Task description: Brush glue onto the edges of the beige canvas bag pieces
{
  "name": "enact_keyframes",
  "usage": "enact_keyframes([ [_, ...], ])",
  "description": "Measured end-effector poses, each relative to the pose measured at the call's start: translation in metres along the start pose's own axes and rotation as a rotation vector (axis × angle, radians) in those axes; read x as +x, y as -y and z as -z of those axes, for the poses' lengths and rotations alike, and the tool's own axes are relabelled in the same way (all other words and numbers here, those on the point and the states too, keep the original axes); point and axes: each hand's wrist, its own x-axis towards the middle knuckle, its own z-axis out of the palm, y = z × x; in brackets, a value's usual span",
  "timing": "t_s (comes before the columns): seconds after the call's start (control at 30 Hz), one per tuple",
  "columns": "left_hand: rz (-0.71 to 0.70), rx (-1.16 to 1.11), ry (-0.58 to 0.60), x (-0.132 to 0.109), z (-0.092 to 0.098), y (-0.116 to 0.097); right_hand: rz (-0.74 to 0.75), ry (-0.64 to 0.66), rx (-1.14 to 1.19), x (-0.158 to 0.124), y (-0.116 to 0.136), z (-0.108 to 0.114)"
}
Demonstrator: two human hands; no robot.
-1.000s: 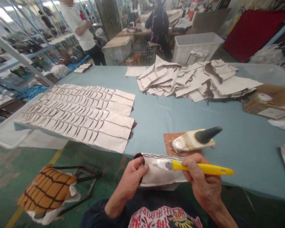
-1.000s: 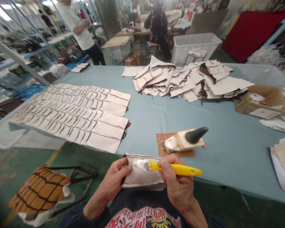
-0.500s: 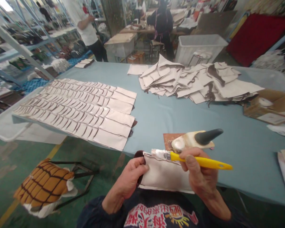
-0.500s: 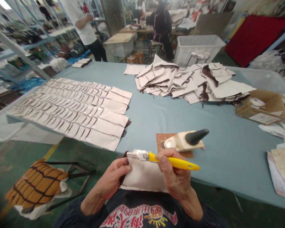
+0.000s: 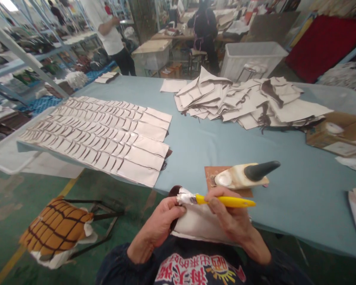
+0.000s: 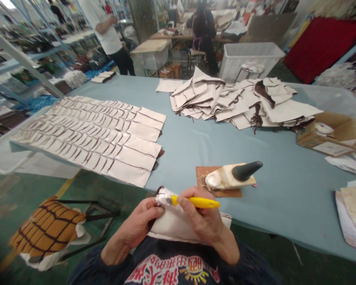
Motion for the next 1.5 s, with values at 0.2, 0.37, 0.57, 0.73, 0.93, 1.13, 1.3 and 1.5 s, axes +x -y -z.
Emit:
enact_keyframes([
  [0.2,0.000,-0.001,-0.012,0.000,0.001,-0.003,0.040,-0.123,0.087,0.002,-0.005,-0.002],
  [0.37,-0.002,-0.003,-0.014,0.000,0.000,-0.004,0.129,-0.022,-0.128,0.001,0.013,0.000],
  [0.57,-0.019,-0.005,-0.045,0.000,0.001,-0.006,0.271,-0.181,-0.232,0.001,0.007,-0.007],
  [0.73,-0.008,0.025,-0.011,0.000,0.000,-0.007,0.286,-0.277,-0.346,-0.004,-0.001,-0.008],
  [0.93,-0.031,0.082,0.061,0.002,0.001,-0.015,0.262,-0.168,-0.417,0.015,-0.003,-0.031],
  [1.13,-0.122,0.373,0.088,0.000,0.034,-0.012,0.139,-0.316,-0.427,0.036,0.001,-0.014],
  [1.3,-0.203,0.676,0.121,-0.007,0.041,-0.001,0.030,-0.332,-0.416,0.053,-0.009,-0.015],
  [1.5,-0.347,0.913,0.135,-0.019,0.019,0.004,0.117,-0.367,-0.409,0.045,-0.017,-0.023],
])
